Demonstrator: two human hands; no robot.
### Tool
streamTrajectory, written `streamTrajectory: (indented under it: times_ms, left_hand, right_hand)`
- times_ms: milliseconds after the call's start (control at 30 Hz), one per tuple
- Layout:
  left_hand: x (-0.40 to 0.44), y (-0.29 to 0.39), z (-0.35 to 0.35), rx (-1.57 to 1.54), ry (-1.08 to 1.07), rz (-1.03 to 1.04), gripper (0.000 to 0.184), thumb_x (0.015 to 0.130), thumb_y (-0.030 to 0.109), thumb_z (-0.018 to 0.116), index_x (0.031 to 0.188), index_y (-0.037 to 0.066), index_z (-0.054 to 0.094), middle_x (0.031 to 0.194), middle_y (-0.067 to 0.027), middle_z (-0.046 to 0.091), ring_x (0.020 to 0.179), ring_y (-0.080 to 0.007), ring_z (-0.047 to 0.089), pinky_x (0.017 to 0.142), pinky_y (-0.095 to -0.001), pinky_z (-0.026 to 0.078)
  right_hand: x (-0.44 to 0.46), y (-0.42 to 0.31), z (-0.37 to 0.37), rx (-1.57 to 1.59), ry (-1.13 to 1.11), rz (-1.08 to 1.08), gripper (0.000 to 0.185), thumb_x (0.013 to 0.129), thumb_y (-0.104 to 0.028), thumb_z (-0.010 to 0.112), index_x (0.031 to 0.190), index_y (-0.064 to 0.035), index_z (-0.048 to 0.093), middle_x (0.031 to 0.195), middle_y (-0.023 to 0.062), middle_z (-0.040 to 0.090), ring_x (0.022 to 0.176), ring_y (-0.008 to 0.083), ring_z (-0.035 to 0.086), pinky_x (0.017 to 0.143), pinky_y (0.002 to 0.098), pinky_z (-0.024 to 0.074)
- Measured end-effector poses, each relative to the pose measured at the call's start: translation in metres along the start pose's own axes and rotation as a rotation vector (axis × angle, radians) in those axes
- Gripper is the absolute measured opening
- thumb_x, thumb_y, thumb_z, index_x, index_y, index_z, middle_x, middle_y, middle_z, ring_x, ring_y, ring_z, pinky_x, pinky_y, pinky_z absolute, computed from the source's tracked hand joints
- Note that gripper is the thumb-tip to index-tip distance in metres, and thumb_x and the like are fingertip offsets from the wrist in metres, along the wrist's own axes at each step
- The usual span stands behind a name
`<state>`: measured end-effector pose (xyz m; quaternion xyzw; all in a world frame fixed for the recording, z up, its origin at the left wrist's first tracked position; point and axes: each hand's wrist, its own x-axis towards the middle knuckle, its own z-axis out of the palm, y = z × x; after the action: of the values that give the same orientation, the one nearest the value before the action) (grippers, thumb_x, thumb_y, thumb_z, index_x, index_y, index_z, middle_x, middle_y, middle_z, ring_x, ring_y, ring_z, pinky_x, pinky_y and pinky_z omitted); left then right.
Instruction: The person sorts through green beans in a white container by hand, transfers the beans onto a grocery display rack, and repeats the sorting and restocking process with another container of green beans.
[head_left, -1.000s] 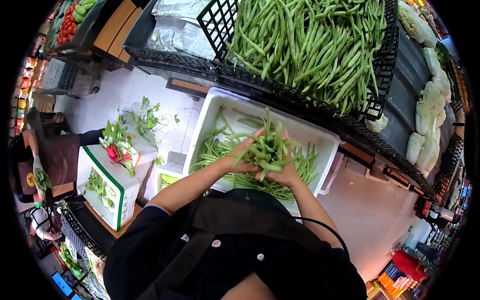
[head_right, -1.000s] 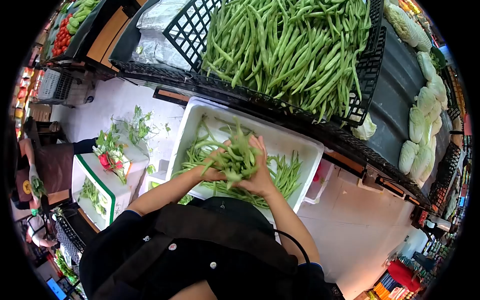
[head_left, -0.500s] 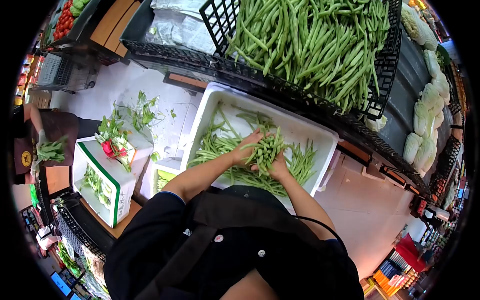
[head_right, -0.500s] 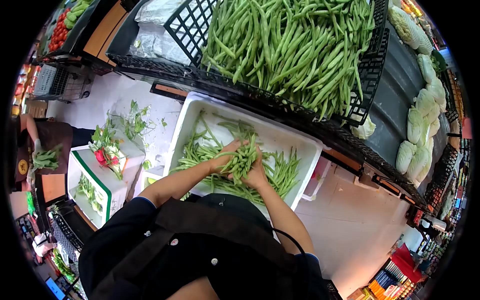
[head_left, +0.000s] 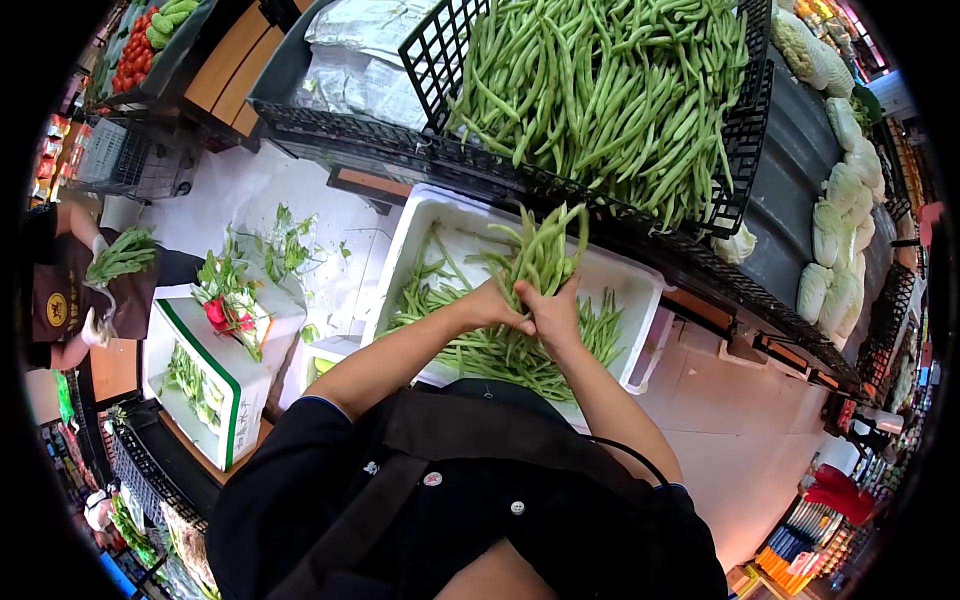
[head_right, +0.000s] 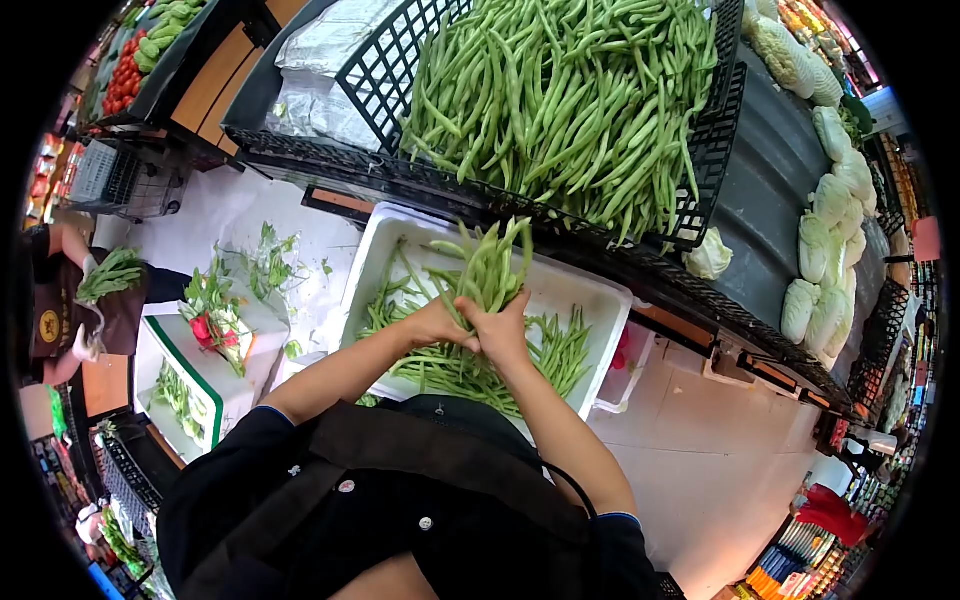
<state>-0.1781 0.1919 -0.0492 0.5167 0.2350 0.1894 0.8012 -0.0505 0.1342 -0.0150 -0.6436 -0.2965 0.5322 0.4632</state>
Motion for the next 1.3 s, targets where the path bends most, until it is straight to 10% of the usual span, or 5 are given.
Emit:
streamTrajectory:
  times_ms: [200,667,867,1067,1300]
  left_hand:
    - [-0.009,-0.002,0.014,-0.339,0.077,-0.061,0.076,0.059,0.001,0.077,0.127,0.003,0.043,0.119,-0.0086,0.053,0.109,-0.0206,0.051,0.092,-0.0336,0.042]
    - [-0.038,-0.011,0.000,-0.790,0.084,-0.171,0.063,0.068,0.010,0.067,0.125,-0.002,0.043,0.114,-0.0191,0.056,0.103,-0.0300,0.058,0.090,-0.0443,0.047]
    - [-0.051,-0.026,0.001,-1.110,0.053,-0.131,0.061,0.071,0.014,0.065,0.125,-0.004,0.044,0.114,-0.0204,0.056,0.103,-0.0321,0.058,0.092,-0.0473,0.045]
    - [-0.051,-0.016,0.012,-0.795,0.160,-0.222,0.050,0.076,0.009,0.062,0.122,-0.003,0.048,0.113,-0.0150,0.058,0.100,-0.0252,0.059,0.088,-0.0384,0.048]
    - [-0.035,0.099,0.040,-0.474,0.189,-0.021,0.051,0.072,0.002,0.065,0.120,-0.001,0.051,0.113,-0.0100,0.058,0.102,-0.0192,0.056,0.088,-0.0310,0.044]
  right_hand:
    - [-0.003,0.006,0.004,-0.409,-0.019,0.013,0.078,0.079,-0.041,0.068,0.124,0.0020,0.020,0.112,0.0182,0.048,0.102,0.0238,0.052,0.083,0.0318,0.0453]
    - [-0.033,-0.060,-0.009,-0.085,-0.092,0.167,0.060,0.073,0.011,0.036,0.131,0.0014,0.036,0.118,0.0142,0.051,0.102,0.0193,0.053,0.078,0.0255,0.0446]
    - [-0.076,-0.024,-0.014,-0.659,-0.209,-0.421,0.066,0.070,0.010,0.037,0.136,0.0049,0.028,0.138,0.0271,0.030,0.130,0.0339,0.031,0.103,0.0347,0.0296]
    - [-0.070,-0.016,-0.001,0.042,-0.081,0.021,0.092,0.072,-0.026,0.073,0.133,0.0077,0.013,0.130,0.0249,0.033,0.118,0.0308,0.040,0.101,0.0380,0.0309]
    - [-0.068,-0.059,0.002,-0.280,-0.090,-0.472,0.076,0.088,-0.033,0.054,0.137,0.0074,0.012,0.141,0.0263,0.014,0.133,0.0373,0.012,0.109,0.0394,0.0114]
